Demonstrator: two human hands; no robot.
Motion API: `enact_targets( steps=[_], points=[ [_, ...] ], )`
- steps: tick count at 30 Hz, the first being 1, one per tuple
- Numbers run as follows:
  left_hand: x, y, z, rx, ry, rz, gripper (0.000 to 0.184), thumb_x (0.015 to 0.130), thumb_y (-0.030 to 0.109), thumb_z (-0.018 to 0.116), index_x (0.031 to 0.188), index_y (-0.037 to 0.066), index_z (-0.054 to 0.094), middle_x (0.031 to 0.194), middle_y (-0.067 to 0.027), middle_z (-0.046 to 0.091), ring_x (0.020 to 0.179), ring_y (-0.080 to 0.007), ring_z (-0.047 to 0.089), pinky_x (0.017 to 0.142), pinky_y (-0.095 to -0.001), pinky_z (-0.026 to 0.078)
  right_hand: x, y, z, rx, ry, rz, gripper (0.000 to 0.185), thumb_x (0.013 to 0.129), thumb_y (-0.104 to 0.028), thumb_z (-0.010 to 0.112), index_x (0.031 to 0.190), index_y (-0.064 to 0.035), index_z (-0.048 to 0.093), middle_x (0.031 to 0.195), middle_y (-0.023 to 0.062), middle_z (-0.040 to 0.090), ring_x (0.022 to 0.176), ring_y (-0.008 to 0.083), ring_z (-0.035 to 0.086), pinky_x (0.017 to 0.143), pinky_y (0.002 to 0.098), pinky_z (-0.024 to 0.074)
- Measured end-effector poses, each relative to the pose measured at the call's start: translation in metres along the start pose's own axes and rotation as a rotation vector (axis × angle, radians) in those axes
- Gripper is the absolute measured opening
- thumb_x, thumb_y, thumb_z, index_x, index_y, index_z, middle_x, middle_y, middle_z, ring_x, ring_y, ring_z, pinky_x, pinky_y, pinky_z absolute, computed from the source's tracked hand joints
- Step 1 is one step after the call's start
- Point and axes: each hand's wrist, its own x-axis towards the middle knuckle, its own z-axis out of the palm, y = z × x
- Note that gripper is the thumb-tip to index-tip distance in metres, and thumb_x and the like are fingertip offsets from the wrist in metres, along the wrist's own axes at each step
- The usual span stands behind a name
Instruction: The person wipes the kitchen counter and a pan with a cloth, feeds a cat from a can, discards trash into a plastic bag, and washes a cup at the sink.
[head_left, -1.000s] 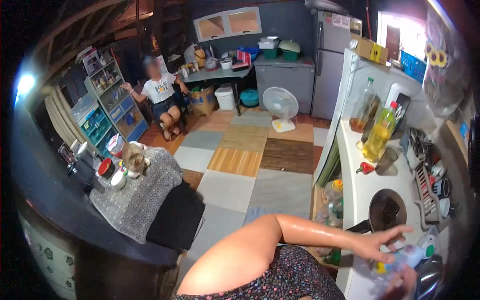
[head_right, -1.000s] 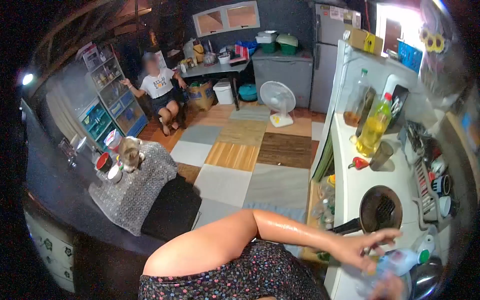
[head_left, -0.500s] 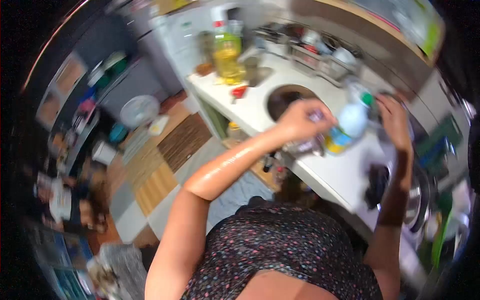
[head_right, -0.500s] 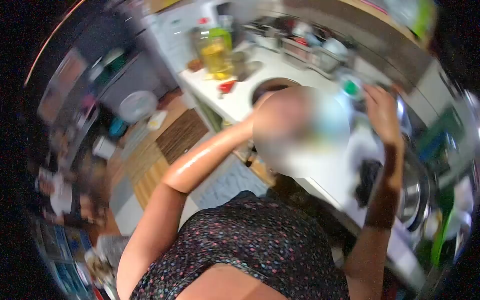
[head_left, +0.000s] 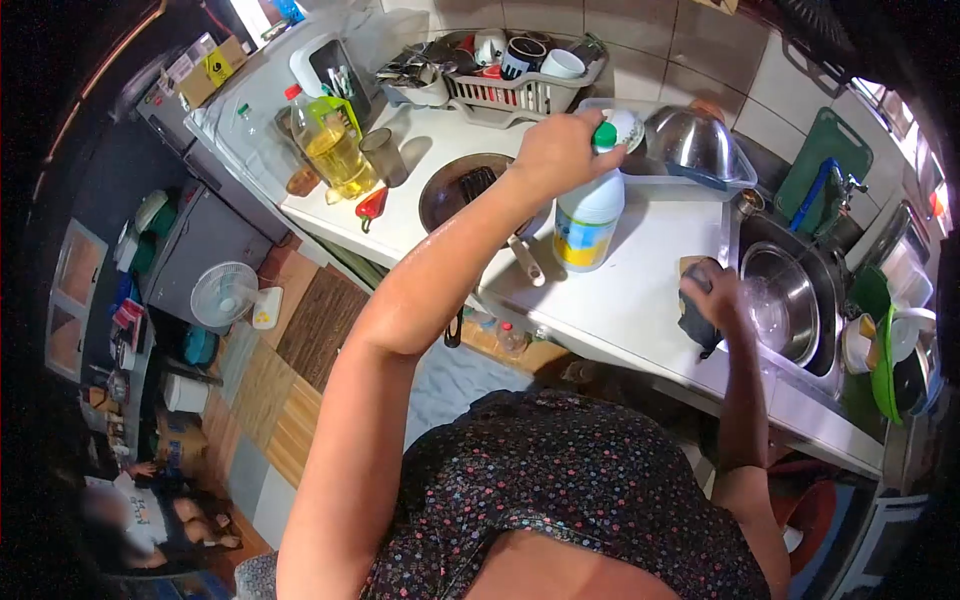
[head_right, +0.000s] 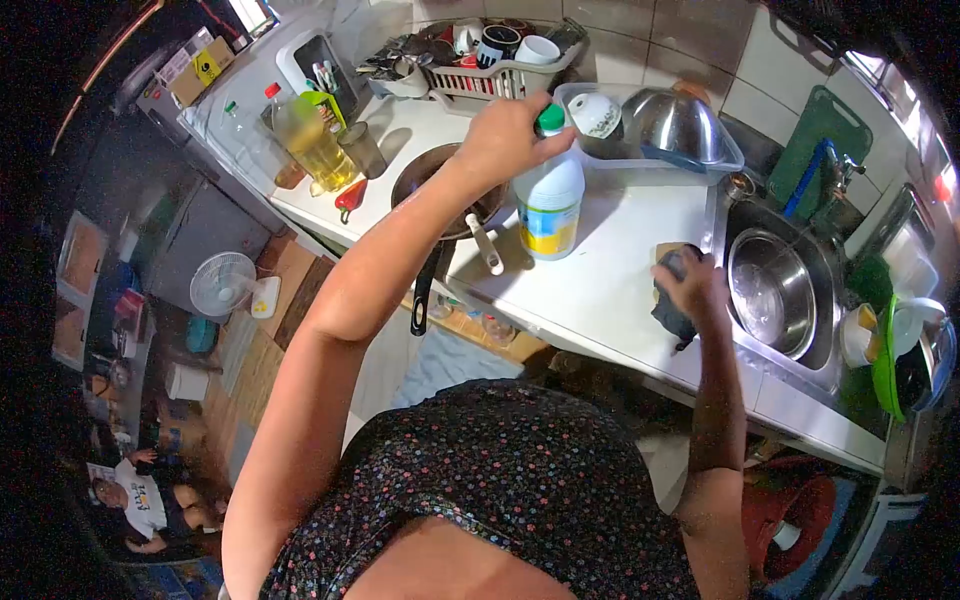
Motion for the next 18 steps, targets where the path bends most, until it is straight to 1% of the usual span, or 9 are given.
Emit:
enact_targets(
  steps=[3,6,8,10,12,14,15,16,18],
  points=[
    [0.000,-0.001,0.002,-0.036,0.014,-0.017,0.049,0.069,0.048,0.059,0.091,0.005,0.057,0.069,-0.0158,0.060,0.068,-0.0321,0.059,0.063,-0.0388,0.047,-0.014,-0.020,0.023,-0.075,0.151,0.039,0.044,0.073,-0.032,0.059,0.108,-0.0057,0.051,0.108,0.0224,0.047,0.104,0.0368,0.043,0.083,0.0431,0.0386],
    [-0.004,0.005,-0.014,-0.045,0.042,0.037,0.050,0.067,0.049,0.060,0.090,0.005,0.056,0.066,-0.0138,0.059,0.065,-0.0292,0.059,0.061,-0.0380,0.047,0.002,-0.005,0.025,0.095,0.143,-0.063,0.035,0.073,-0.020,0.055,0.105,-0.0050,0.051,0.104,0.0219,0.049,0.098,0.0367,0.045,0.080,0.0440,0.0395],
    [-0.001,0.016,-0.032,-0.008,0.011,0.039,0.050,0.066,0.050,0.062,0.088,0.005,0.057,0.064,-0.0120,0.058,0.063,-0.0252,0.059,0.060,-0.0351,0.047,0.000,-0.032,0.007,0.285,0.363,-0.257,0.034,0.072,-0.013,0.056,0.105,-0.0072,0.053,0.095,0.0193,0.054,0.086,0.0373,0.051,0.072,0.0405,0.0427],
    [0.002,0.022,-0.041,0.024,-0.011,0.033,0.045,0.065,0.047,0.065,0.085,0.006,0.059,0.063,-0.0111,0.058,0.061,-0.0228,0.059,0.059,-0.0321,0.047,0.002,-0.063,-0.001,0.376,0.123,-0.274,0.040,0.074,-0.021,0.053,0.111,-0.0073,0.047,0.109,0.0196,0.049,0.103,0.0351,0.043,0.084,0.0486,0.0356],
    [0.007,0.020,-0.039,0.096,-0.014,0.038,0.040,0.065,0.041,0.067,0.084,0.007,0.061,0.066,-0.0106,0.060,0.060,-0.0216,0.059,0.059,-0.0305,0.047,-0.002,-0.086,0.017,0.008,0.097,-0.498,0.046,0.075,-0.033,0.050,0.114,-0.0083,0.046,0.119,0.0186,0.043,0.112,0.0342,0.038,0.088,0.0591,0.0253],
    [0.010,0.016,-0.040,0.063,-0.063,0.044,0.038,0.065,0.039,0.068,0.085,0.007,0.063,0.068,-0.0108,0.061,0.062,-0.0223,0.059,0.059,-0.0309,0.047,0.007,-0.093,0.068,0.087,0.006,-0.433,0.054,0.076,-0.044,0.047,0.118,-0.0106,0.044,0.128,0.0155,0.036,0.119,0.0323,0.031,0.089,0.0645,0.0145],
    [0.011,0.018,-0.045,0.067,-0.085,0.033,0.034,0.065,0.030,0.070,0.088,0.007,0.064,0.074,-0.0103,0.062,0.066,-0.0183,0.060,0.060,-0.0300,0.047,0.019,-0.089,0.076,-0.012,0.099,-0.436,0.055,0.076,-0.046,0.047,0.119,-0.0130,0.043,0.131,0.0131,0.032,0.119,0.0302,0.031,0.090,0.0609,0.0180],
    [0.012,0.015,-0.046,0.067,-0.090,0.039,0.034,0.065,0.030,0.070,0.088,0.007,0.064,0.074,-0.0103,0.062,0.066,-0.0183,0.060,0.060,-0.0300,0.047,0.036,-0.079,0.080,-0.026,0.125,-0.445,0.055,0.076,-0.047,0.046,0.120,-0.0151,0.042,0.131,0.0109,0.033,0.120,0.0265,0.031,0.090,0.0588,0.0202],
    [0.014,0.006,-0.047,-0.144,-0.211,-0.035,0.031,0.066,0.016,0.071,0.094,0.005,0.063,0.081,-0.0079,0.063,0.070,-0.0125,0.058,0.063,-0.0277,0.047,0.079,-0.056,0.085,-0.045,0.153,-0.329,0.054,0.076,-0.046,0.046,0.120,-0.0156,0.042,0.130,0.0079,0.035,0.120,0.0219,0.032,0.089,0.0574,0.0241]
  ],
)
